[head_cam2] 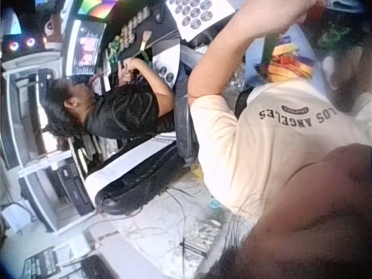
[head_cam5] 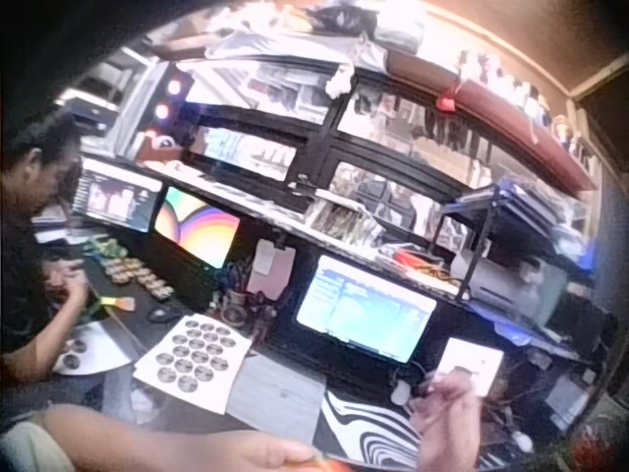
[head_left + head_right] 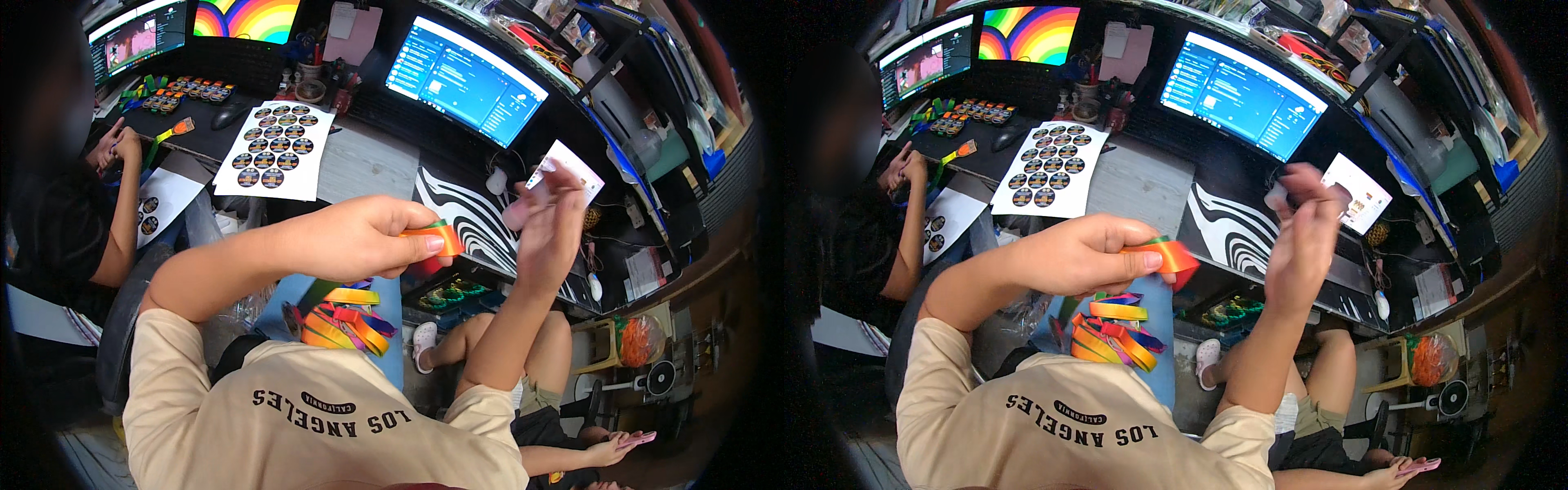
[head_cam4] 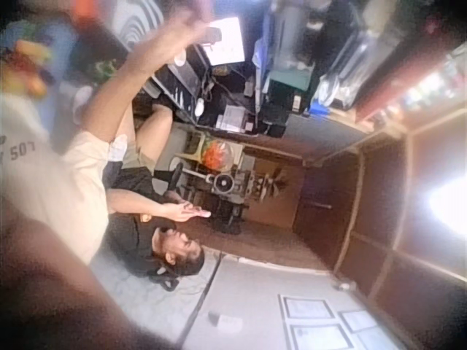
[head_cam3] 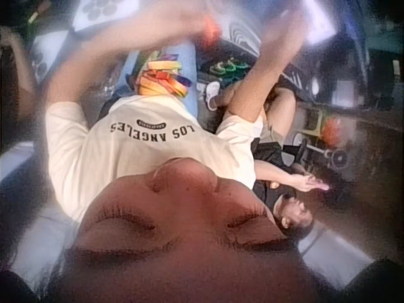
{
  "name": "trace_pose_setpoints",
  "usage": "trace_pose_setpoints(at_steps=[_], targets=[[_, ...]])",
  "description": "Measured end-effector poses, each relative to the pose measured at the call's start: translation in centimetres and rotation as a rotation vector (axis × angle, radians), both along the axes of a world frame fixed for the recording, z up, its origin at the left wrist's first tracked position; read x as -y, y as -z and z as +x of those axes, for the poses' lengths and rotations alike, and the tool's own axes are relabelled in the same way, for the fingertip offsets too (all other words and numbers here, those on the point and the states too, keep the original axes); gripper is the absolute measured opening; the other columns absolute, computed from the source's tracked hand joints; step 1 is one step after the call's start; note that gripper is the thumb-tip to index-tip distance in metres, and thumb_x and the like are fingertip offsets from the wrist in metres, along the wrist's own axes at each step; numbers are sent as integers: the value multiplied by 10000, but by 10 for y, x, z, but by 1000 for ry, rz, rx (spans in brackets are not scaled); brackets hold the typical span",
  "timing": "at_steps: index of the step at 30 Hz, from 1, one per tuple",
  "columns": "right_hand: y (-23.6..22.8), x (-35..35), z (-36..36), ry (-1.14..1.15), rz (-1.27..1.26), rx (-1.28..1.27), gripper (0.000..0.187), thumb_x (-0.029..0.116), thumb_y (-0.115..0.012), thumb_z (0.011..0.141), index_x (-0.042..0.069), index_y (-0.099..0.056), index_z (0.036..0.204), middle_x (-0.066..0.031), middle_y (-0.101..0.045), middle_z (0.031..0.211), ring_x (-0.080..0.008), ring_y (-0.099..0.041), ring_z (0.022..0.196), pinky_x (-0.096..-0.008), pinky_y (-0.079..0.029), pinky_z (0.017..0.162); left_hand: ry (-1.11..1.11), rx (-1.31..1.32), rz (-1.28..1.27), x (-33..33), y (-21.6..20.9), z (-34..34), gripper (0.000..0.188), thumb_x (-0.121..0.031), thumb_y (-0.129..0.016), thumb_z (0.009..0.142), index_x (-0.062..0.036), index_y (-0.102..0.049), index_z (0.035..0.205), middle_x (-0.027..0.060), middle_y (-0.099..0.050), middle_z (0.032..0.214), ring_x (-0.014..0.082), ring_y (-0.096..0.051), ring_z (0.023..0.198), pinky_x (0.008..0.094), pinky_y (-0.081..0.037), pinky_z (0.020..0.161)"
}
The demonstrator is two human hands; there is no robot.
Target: The person sits on the floor and assembles small circular items into rainbow-colored loops by hand. They peel circular stickers from a sheet, place them onto a small spool, and wrap a multi-colored ribbon around it to form a loop. The process is repeated for several units.
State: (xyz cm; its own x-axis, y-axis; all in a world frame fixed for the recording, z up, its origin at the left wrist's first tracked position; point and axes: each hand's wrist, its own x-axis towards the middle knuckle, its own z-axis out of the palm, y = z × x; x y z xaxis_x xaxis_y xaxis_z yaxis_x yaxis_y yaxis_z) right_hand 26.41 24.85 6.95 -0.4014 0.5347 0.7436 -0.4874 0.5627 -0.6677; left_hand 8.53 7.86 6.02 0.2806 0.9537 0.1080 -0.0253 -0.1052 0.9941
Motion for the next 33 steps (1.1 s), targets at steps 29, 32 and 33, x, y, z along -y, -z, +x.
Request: trace_pose_setpoints(at_steps=[29,32,33], targets=[[53,19,16,-767,-364,501,228,191,-776,802,31,-615,778,-54,-633,792,-149,-620,801,-433,-400,1048,249,-437,-396,3,-15,-4,357,-353,-460,1021,-30,-605,979,-5,-600,705,42,-578,658,203,-460,591],[47,20,19,-720,-317,529,198,156,-777,799,35,-621,788,-12,-581,770,-107,-591,772,-379,-441,1016,248,-337,-312,1,-7,-2,367,-363,-461,1020,-30,-608,977,-23,-569,678,33,-544,599,199,-419,529],[45,21,19,-725,-292,538,196,149,-775,801,35,-615,810,-7,-573,787,-101,-582,774,-373,-442,1017,222,-330,-283,1,-4,0,368,-364,-464,1019,-28,-609,978,-31,-558,671,27,-529,580,198,-404,510]])
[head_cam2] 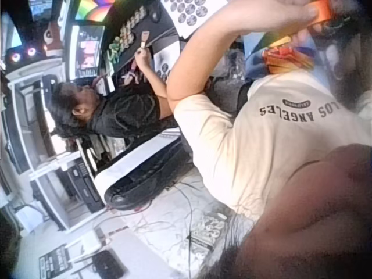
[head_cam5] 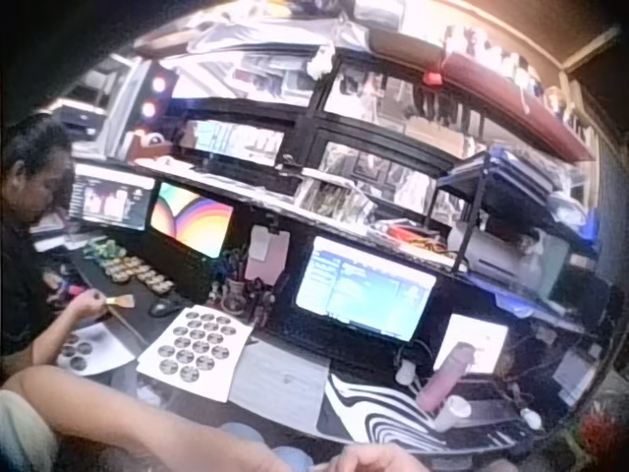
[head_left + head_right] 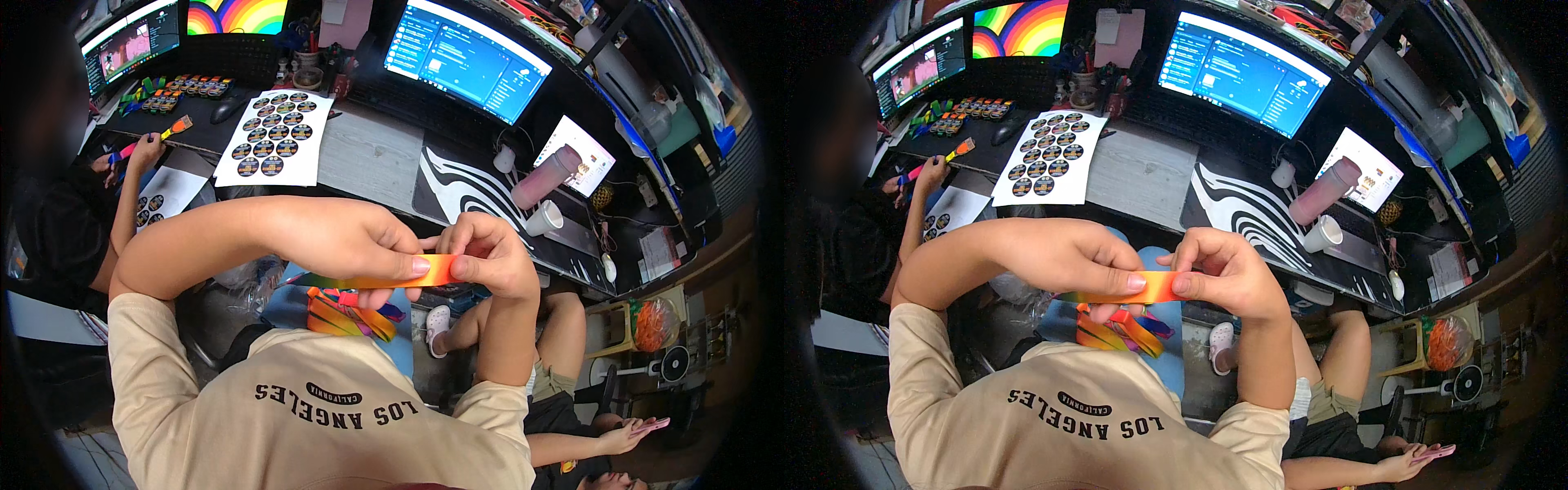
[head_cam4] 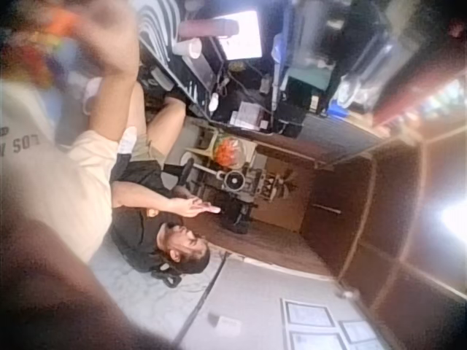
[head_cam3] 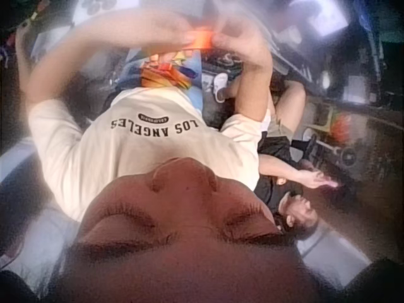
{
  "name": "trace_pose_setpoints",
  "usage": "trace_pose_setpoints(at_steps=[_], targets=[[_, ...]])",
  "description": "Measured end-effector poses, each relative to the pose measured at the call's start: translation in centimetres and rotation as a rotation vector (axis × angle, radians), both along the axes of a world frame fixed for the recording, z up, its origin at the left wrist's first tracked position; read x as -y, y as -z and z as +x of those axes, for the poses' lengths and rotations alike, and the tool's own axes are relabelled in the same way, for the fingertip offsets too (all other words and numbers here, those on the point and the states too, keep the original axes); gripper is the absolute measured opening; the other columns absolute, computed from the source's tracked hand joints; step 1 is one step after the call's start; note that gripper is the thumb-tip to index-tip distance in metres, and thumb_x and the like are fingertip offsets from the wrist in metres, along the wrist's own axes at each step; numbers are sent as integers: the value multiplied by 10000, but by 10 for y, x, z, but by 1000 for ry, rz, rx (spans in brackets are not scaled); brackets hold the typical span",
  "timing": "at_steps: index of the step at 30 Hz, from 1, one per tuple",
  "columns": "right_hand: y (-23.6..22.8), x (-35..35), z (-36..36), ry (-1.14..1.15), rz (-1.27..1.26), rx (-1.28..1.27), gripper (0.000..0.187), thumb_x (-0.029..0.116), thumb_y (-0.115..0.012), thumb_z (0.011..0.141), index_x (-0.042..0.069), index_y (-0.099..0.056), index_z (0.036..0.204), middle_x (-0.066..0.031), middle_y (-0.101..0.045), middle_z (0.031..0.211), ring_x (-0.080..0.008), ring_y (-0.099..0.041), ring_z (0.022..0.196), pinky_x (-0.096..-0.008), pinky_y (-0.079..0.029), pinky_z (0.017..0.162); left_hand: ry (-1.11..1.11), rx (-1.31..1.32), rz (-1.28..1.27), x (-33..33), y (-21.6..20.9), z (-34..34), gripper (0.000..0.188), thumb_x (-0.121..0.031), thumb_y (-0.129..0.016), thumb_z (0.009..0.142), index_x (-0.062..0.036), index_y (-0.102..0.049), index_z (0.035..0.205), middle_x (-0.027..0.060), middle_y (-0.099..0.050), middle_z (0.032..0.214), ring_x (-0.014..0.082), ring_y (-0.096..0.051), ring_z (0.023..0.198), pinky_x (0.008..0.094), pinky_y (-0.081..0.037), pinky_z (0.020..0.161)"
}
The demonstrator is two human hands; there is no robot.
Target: The person sits on the floor and assembles small circular items into rainbow-colored loops by hand. They peel circular stickers from a sheet, place them onto a small spool, and wrap a multi-colored ribbon around it to form a loop. The process is repeated for several units.
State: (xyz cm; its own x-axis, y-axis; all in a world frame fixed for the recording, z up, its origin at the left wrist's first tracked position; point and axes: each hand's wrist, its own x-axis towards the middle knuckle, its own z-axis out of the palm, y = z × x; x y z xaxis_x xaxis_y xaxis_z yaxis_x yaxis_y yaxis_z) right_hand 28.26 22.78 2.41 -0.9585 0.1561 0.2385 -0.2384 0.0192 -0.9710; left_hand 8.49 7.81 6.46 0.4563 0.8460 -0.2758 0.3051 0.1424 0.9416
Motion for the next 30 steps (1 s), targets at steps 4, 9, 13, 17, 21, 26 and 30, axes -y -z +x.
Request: trace_pose_setpoints(at_steps=[4,9,13,17,21,26,30], targets=[[-4,6,3,41,-20,113,249,122,-756,818,40,-551,934,7,-536,860,-74,-542,787,-316,-478,927,-82,23,6,-5,6,2,364,-355,-486,1013,-19,-623,984,-52,-512,656,25,-454,553,199,-372,502],[-9,-1,12,70,42,95,241,109,-681,881,61,-475,996,5,-490,898,-61,-518,814,-233,-444,757,-195,20,27,-1,-1,0,356,-349,-508,1005,-18,-638,1006,-65,-460,628,24,-379,536,204,-316,477],[-11,-7,25,-11,-31,151,206,102,-635,908,47,-475,1026,-20,-487,966,-69,-502,891,-245,-423,805,-250,-24,-3,5,-6,-6,347,-337,-515,1004,-14,-642,1019,-71,-440,611,22,-364,527,209,-286,463],[-6,2,29,121,218,72,286,99,-654,886,17,-470,1089,-45,-487,1036,-113,-495,968,-256,-396,873,-266,-47,-35,6,-7,-11,336,-320,-522,1002,-8,-646,1030,-75,-429,602,20,-348,516,204,-274,457],[-9,13,31,197,597,-55,370,21,-730,781,14,-505,1075,-84,-532,1013,-201,-543,929,-285,-437,839,-278,-18,-87,6,-6,-15,332,-305,-526,1001,-1,-648,1052,-78,-417,591,16,-323,496,205,-252,444],[-13,21,35,424,1129,-211,304,-53,-695,666,22,-617,950,-122,-648,926,-283,-614,861,-337,-491,743,-272,27,-117,11,-5,-20,332,-295,-534,998,8,-649,1072,-76,-429,587,14,-314,480,209,-227,427],[-13,20,31,578,1410,-442,285,-33,-653,630,35,-689,904,-104,-701,939,-270,-628,876,-361,-494,751,-271,46,-115,14,-6,-20,333,-295,-539,995,11,-650,1064,-73,-444,580,15,-314,470,212,-219,421]])
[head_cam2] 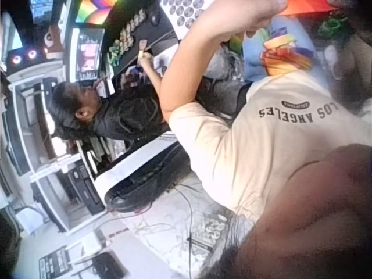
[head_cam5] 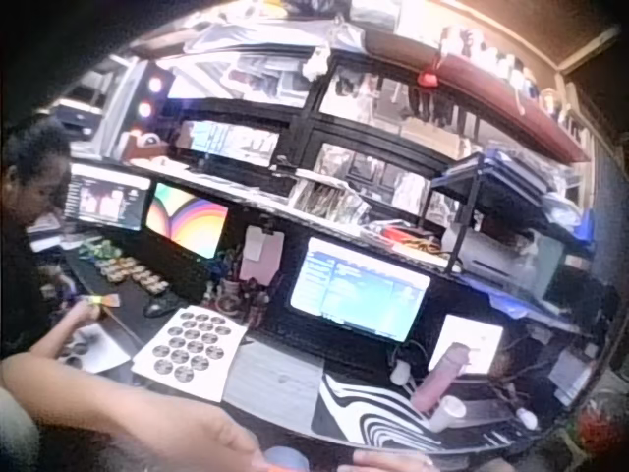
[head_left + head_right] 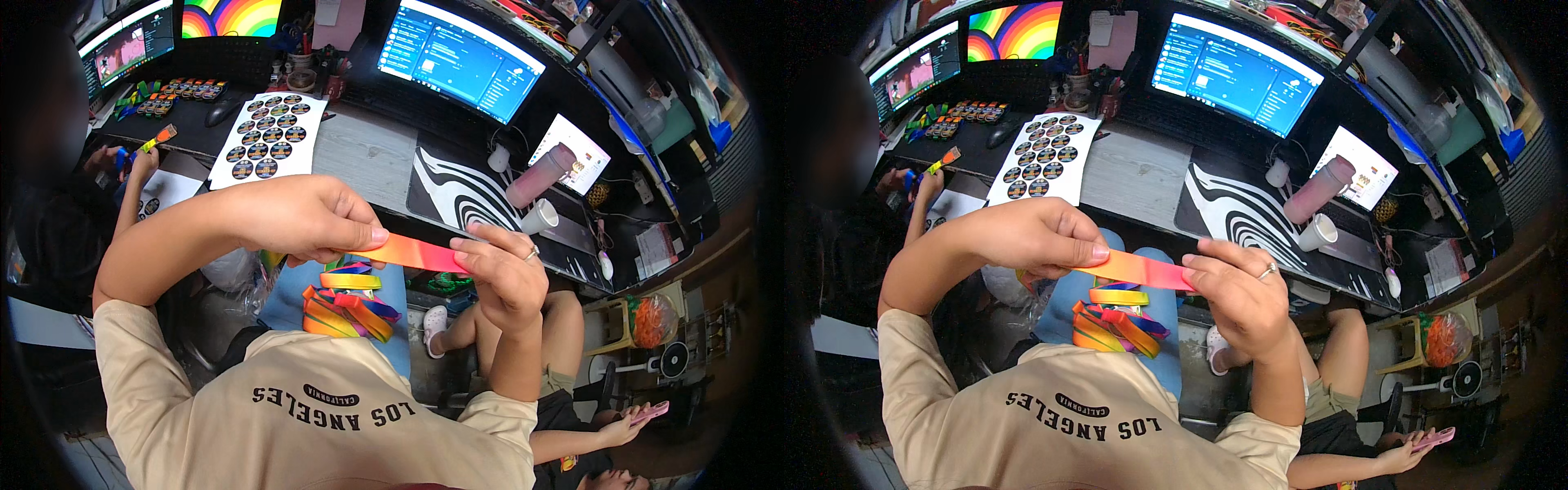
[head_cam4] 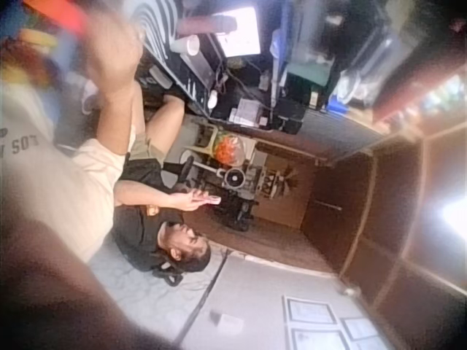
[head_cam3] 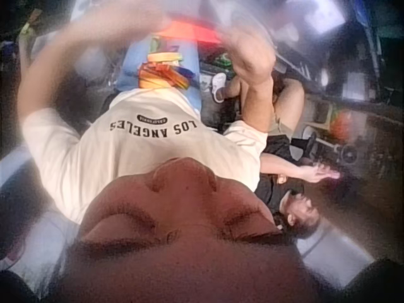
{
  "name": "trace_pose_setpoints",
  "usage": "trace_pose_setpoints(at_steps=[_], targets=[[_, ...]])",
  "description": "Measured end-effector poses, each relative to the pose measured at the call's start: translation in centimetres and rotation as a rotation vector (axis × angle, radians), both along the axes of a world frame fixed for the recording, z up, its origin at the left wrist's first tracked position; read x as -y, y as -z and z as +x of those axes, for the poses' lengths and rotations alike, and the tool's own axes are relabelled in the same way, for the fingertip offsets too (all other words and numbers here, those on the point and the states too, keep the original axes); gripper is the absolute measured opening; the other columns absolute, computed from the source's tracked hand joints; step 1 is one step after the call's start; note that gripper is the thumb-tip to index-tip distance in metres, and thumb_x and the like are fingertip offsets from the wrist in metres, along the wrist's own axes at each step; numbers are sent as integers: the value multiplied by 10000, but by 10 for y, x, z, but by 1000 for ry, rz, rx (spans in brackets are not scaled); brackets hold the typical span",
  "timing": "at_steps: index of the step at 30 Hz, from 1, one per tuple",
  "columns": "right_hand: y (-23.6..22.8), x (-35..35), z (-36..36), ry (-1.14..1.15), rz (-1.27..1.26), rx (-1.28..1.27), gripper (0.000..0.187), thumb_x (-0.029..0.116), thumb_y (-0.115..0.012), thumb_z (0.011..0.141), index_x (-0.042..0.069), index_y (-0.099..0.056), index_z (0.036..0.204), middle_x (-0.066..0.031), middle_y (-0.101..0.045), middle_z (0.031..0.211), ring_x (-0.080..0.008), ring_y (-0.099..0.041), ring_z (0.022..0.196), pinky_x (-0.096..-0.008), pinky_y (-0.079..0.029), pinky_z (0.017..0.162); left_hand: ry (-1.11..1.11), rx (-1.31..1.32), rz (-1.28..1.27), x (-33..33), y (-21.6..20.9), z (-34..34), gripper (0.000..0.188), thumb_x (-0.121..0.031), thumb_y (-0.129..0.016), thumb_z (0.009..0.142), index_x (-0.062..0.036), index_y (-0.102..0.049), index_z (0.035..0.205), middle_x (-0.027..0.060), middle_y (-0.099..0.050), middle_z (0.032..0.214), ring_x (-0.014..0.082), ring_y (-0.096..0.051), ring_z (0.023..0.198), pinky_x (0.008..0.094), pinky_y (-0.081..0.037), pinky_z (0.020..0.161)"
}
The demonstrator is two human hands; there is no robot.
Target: The person sits on the floor and assembles small circular items into rainbow-colored loops by hand. They peel circular stickers from a sheet, place them onto a small spool, and wrap a multi-colored ribbon around it to form a loop. The process is repeated for several units.
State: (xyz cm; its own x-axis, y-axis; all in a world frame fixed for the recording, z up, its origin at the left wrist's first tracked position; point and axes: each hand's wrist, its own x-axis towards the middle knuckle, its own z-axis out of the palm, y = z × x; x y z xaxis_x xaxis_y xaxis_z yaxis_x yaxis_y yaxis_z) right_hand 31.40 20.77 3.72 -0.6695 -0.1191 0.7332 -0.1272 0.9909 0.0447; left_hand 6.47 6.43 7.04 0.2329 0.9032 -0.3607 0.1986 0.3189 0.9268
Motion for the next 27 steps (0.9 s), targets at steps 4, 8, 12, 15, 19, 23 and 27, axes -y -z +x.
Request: trace_pose_setpoints(at_steps=[4,8,12,15,19,23,27], targets=[[-2,4,-2,109,77,-144,307,-24,-648,603,65,-722,887,-81,-703,922,-280,-611,879,-347,-477,783,-15,12,-13,1,-2,0,331,-293,-538,996,11,-651,1061,-75,-440,576,18,-309,465,216,-221,420],[-1,7,-2,117,-53,-140,326,-35,-652,574,72,-720,875,-61,-687,862,-266,-601,861,-341,-473,810,-11,47,1,1,-3,3,331,-300,-531,999,6,-649,1046,-77,-426,567,21,-306,461,220,-227,422],[8,1,-7,0,-275,-100,319,-74,-665,563,67,-713,845,-45,-678,807,-259,-599,843,-338,-471,809,-18,95,-7,2,-1,10,335,-317,-522,1002,-3,-639,996,-77,-403,550,26,-306,454,224,-245,429],[16,-5,-10,-92,-429,-33,312,-93,-685,572,67,-708,838,-33,-680,783,-249,-598,853,-333,-468,807,-8,116,-7,3,1,15,335,-324,-516,1003,-11,-631,966,-75,-386,540,30,-307,452,227,-256,433],[24,-6,-12,-143,-492,7,304,-87,-716,600,75,-707,858,-24,-691,786,-240,-593,885,-334,-461,821,0,123,-17,4,5,16,330,-320,-516,1004,-15,-633,959,-71,-387,546,34,-309,457,228,-257,432],[28,-4,-11,-167,-518,38,290,-66,-737,625,86,-704,869,-19,-697,788,-239,-578,930,-334,-442,851,4,95,-30,3,9,15,324,-310,-512,1007,-18,-628,925,-70,-387,553,36,-311,461,228,-254,433],[35,-1,-11,-259,-710,-4,244,-46,-744,655,79,-695,860,-10,-700,809,-230,-545,961,-333,-422,872,22,106,-44,6,8,14,331,-317,-509,1009,-27,-621,893,-73,-380,551,37,-312,461,231,-252,433]])
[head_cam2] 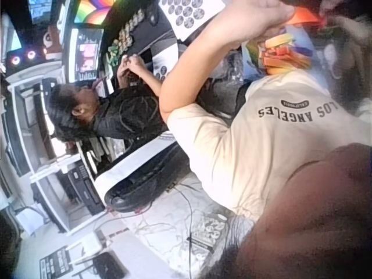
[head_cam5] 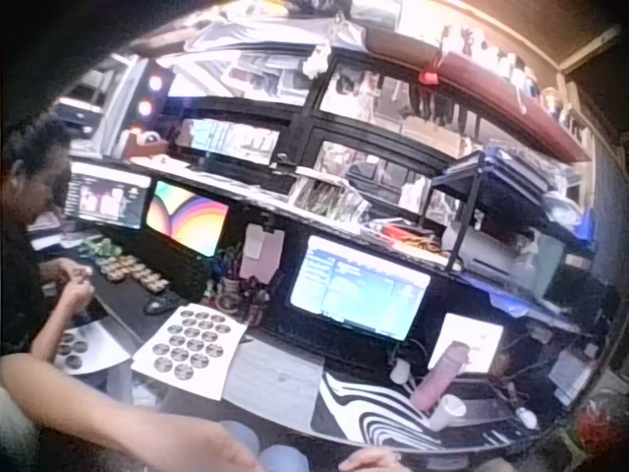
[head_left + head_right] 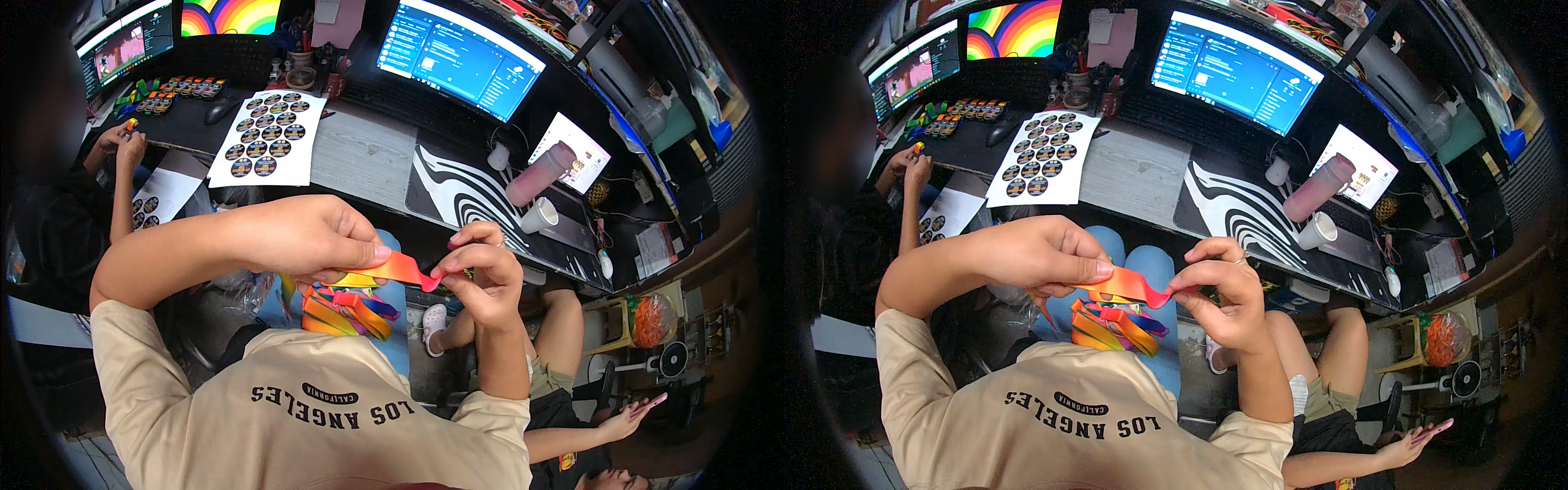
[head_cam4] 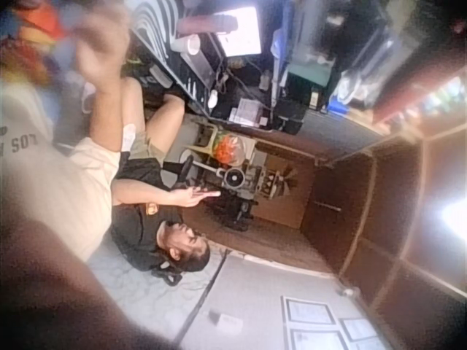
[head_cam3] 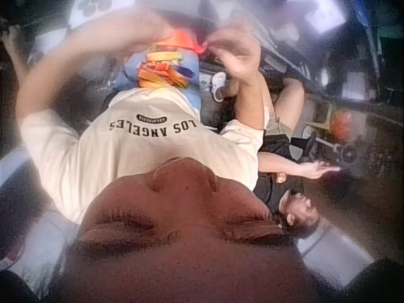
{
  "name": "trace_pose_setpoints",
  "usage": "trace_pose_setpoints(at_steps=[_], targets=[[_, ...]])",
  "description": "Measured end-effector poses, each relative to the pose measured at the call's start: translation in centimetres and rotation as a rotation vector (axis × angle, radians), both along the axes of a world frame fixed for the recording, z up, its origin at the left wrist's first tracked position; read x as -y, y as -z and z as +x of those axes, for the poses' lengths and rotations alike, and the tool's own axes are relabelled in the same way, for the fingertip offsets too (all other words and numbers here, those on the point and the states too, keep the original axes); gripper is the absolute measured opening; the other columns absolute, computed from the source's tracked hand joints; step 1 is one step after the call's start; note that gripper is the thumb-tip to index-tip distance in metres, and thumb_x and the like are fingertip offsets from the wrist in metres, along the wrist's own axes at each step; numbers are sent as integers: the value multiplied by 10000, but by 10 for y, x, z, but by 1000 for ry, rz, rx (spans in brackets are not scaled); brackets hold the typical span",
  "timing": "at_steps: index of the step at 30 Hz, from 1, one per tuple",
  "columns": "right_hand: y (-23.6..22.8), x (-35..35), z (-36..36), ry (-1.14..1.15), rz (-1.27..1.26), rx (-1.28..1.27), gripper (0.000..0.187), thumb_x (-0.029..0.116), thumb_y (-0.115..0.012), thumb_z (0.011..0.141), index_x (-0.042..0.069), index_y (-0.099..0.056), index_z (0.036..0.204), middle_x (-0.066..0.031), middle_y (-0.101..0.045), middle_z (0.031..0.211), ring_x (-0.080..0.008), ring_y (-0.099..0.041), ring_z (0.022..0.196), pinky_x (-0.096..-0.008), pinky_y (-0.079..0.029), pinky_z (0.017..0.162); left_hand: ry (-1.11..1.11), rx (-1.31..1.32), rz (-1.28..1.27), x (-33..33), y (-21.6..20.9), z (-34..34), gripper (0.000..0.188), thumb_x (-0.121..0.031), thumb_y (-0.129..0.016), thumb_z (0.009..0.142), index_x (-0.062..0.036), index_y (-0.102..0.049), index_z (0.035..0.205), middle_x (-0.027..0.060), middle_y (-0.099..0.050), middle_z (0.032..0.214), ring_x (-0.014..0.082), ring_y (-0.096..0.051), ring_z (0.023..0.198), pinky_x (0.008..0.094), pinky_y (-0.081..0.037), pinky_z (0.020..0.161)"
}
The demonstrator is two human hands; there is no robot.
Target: The person sits on the floor and assembles small circular items into rainbow-colored loops by hand. They peel circular stickers from a sheet, place them onto a small spool, and wrap a multi-colored ribbon around it to form a loop. The process is repeated for several units.
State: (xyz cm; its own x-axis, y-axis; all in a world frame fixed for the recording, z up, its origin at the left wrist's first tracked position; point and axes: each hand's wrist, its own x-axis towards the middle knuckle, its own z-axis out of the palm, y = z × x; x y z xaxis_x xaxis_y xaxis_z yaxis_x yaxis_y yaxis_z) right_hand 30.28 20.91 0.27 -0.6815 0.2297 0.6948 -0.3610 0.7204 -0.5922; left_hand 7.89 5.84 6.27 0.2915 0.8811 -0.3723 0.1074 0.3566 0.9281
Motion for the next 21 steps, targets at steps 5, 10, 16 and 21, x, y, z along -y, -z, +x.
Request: trace_pose_setpoints(at_steps=[5,10,16,21], targets=[[9,9,-5,-107,-63,27,199,-48,-713,689,69,-662,841,-21,-687,846,-210,-512,940,-332,-405,854,16,-43,-9,3,0,5,334,-329,-507,1008,-38,-620,888,-67,-393,544,39,-325,463,231,-264,434],[18,22,-15,-102,-266,31,173,-39,-703,724,70,-620,830,-33,-684,819,-199,-511,855,-323,-406,777,35,-43,-4,2,4,6,341,-333,-508,1007,-24,-632,935,-59,-415,544,39,-342,459,227,-295,436],[19,7,-12,181,62,-39,233,-92,-711,667,53,-692,848,-37,-693,808,-178,-543,717,-285,-446,634,-79,25,-9,5,3,-3,342,-321,-529,997,3,-637,1007,-52,-425,543,36,-336,448,233,-311,427],[20,-7,-7,339,380,-115,387,-140,-672,592,31,-720,936,-62,-702,827,-220,-617,684,-287,-474,636,-156,17,4,8,1,-9,328,-303,-548,989,12,-635,1022,-50,-421,534,36,-328,434,231,-290,414]])
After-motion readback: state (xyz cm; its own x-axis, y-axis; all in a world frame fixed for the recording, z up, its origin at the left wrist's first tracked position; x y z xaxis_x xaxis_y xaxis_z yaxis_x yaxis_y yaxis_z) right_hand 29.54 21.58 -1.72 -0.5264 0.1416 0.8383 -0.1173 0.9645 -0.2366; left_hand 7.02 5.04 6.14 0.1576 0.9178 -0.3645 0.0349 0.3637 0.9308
